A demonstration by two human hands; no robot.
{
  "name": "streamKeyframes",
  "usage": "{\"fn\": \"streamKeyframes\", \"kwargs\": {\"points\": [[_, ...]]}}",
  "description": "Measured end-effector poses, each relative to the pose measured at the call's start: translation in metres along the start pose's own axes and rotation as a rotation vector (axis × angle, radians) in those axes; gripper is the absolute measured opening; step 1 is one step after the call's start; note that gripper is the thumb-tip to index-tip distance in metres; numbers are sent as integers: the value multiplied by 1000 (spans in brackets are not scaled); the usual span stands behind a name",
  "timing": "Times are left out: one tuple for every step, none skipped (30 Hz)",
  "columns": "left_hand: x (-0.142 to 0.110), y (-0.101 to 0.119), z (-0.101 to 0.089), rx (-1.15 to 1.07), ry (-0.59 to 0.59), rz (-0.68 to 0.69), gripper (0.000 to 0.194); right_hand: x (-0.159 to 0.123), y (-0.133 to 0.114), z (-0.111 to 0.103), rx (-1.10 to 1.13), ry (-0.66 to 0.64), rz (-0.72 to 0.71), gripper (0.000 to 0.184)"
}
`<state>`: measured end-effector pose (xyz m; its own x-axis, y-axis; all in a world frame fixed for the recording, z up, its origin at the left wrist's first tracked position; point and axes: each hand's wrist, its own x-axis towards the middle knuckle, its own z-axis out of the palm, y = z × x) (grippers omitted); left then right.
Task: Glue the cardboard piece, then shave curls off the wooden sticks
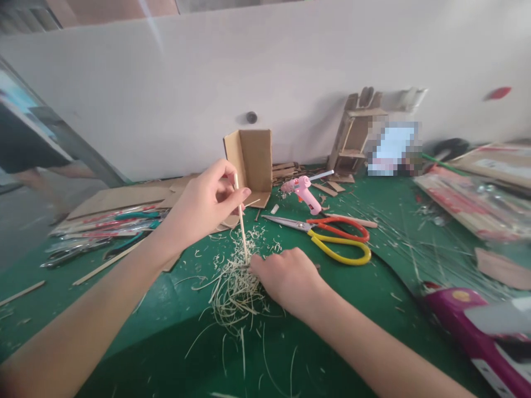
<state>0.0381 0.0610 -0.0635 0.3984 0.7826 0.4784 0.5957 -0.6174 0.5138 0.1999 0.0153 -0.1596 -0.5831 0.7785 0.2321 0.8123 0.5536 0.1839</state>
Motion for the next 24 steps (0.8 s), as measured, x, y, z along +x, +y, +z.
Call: {"fn": "streamKeyframes", "kwargs": {"points": [[0, 0, 0, -1, 0, 1, 10, 1, 1, -2, -4, 23, 29, 27], [0, 0, 0, -2, 1, 2, 10, 4, 3, -6, -13, 60, 70, 32], [-1, 1, 1, -1, 2, 3, 9, 6, 6, -12, -26, 106, 113, 36], [-1, 1, 1, -1, 0, 3, 9, 9, 8, -17, -44, 150, 157, 38], [-1, 1, 1, -1, -3, 3, 9, 12, 10, -21, -59, 180, 188, 39], [-1, 1, 1, 1, -7, 3, 9, 13, 11, -24, -72, 193, 207, 40], [-1, 1, 1, 4, -6, 4, 9, 13, 11, -24, -78, 185, 207, 38], [-1, 1, 1, 8, -2, 4, 9, 11, 9, -23, -73, 156, 184, 34], [-1, 1, 0, 8, 1, 2, 10, 9, 7, -19, -61, 107, 142, 28], [-1, 1, 0, 2, -2, -2, 10, 6, 4, -15, -45, 46, 90, 19], [-1, 1, 0, -7, -8, -7, 11, 3, 1, -11, -29, -17, 36, 12], [-1, 1, -1, -16, -15, -12, 11, 0, -1, -8, -17, -63, -8, 10], [-1, 0, -1, -21, -20, -15, 11, -1, -3, -6, -13, -85, -30, 12], [-1, 0, -1, -25, -23, -17, 11, -1, -3, -7, -18, -75, -24, 11], [-1, 0, -1, -26, -23, -17, 11, 0, -3, -9, -31, -40, 5, 10], [-1, 0, -1, -25, -22, -16, 11, 2, -1, -12, -49, 12, 47, 15], [-1, -1, -1, -26, -22, -15, 11, 5, 1, -15, -72, 63, 92, 23], [-1, -1, -1, -29, -25, -17, 10, 7, 2, -18, -93, 99, 131, 30], [-1, -2, -1, -32, -28, -20, 10, 9, 4, -20, -106, 114, 156, 33], [0, -3, -1, -34, -30, -24, 10, 9, 4, -20, -107, 109, 161, 34], [0, -3, -1, -35, -31, -28, 10, 8, 4, -19, -96, 84, 141, 30], [1, -4, -2, -39, -31, -32, 10, 5, 4, -17, -77, 45, 102, 24], [1, -4, -2, -46, -35, -35, 10, 2, 3, -13, -54, 0, 53, 16], [1, -4, -2, -55, -41, -36, 10, -1, 2, -10, -34, -41, -4, 9]]}}
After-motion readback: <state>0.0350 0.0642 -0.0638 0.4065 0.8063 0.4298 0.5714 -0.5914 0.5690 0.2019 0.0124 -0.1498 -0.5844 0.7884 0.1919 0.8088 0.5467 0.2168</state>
